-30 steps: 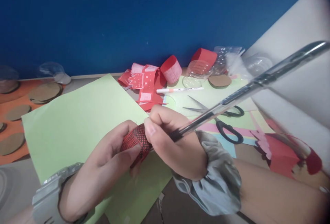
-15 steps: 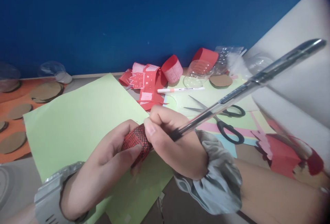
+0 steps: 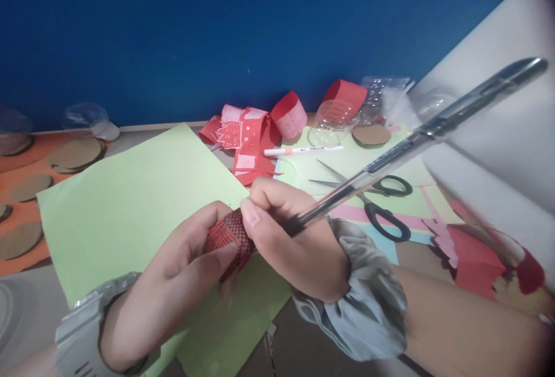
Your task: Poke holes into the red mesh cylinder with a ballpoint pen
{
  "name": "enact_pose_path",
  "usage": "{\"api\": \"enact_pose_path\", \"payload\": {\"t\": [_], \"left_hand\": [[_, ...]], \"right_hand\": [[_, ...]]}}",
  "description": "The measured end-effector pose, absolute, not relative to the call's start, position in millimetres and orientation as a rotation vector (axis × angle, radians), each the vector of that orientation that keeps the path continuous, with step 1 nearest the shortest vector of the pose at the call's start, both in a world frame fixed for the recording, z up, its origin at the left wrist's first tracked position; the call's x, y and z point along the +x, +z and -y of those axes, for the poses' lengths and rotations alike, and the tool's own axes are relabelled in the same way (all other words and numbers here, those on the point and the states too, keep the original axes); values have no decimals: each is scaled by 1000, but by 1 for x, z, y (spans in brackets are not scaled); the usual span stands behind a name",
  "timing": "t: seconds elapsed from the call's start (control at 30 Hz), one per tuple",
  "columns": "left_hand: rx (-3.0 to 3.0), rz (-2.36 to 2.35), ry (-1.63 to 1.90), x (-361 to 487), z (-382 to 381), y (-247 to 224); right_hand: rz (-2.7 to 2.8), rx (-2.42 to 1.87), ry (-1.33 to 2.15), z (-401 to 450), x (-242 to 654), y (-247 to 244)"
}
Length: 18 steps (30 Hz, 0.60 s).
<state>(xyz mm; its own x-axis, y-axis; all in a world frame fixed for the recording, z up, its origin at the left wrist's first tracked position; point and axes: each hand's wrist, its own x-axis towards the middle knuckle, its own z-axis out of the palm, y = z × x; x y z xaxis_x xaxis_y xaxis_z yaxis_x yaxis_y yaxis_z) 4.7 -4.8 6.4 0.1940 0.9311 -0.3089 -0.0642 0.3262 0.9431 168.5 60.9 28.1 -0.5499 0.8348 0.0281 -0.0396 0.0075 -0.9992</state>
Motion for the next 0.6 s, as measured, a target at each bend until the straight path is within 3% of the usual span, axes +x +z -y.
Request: {"api": "enact_pose_path", "payload": {"t": [0.6], "left_hand": [[995, -1162, 872, 7, 4, 8]], "right_hand": [[1590, -798, 1675, -62, 170, 27]]}}
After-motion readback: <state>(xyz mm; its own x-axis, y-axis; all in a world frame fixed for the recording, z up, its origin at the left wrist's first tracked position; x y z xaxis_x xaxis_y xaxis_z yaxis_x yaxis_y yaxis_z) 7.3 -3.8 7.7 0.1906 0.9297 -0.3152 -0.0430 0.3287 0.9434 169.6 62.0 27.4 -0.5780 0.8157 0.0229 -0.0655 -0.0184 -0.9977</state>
